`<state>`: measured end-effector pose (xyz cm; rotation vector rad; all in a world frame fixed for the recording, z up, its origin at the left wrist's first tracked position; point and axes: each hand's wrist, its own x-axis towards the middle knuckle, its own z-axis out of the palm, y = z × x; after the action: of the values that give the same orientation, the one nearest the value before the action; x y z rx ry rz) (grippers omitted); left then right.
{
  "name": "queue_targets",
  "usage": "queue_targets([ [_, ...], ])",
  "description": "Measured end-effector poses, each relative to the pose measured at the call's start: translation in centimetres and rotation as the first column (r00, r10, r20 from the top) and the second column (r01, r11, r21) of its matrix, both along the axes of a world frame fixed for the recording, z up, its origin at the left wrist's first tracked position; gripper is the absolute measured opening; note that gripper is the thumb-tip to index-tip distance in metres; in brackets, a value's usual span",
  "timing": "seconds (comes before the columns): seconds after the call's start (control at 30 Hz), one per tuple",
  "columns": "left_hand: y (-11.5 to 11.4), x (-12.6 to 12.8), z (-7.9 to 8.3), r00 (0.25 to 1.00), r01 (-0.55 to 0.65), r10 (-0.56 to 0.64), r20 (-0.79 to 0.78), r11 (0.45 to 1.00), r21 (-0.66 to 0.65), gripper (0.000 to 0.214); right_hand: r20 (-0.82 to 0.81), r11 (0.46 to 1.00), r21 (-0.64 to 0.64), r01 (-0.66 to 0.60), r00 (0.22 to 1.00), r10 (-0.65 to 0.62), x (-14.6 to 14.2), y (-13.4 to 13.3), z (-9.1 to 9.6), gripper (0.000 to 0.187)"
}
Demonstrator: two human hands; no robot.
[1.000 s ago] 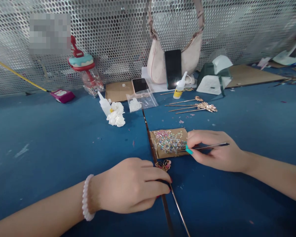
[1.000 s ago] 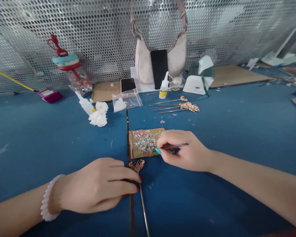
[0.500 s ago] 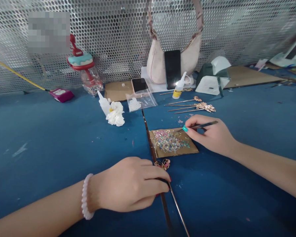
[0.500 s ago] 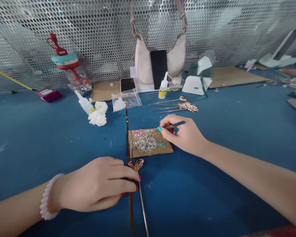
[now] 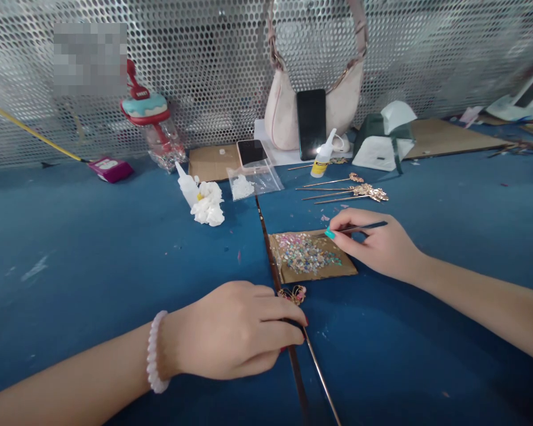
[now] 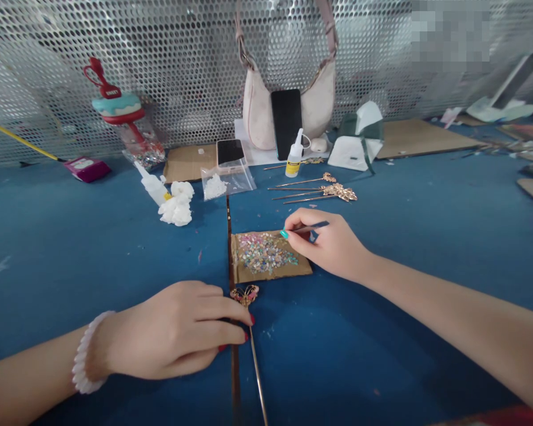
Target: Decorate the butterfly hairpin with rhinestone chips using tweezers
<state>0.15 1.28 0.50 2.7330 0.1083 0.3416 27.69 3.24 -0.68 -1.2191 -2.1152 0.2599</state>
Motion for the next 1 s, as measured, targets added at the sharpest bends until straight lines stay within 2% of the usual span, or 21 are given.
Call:
queue_targets([
  [0.7, -0.01, -0.05, -0.09, 1.0, -0.003, 0.003, 0.011, 1.0, 0.001, 0.021, -0.007, 1.0, 0.029, -0.011, 1.0, 0.011, 0.06, -0.04, 0.06, 0.007],
  [1.0, -0.03, -0.05, -0.09, 1.0, 0.004, -0.004, 0.003, 1.0, -0.002, 0.021, -0.005, 0.99, 0.034, -0.137, 0.991, 0.137, 0.14, -0.66, 0.11, 0.007],
])
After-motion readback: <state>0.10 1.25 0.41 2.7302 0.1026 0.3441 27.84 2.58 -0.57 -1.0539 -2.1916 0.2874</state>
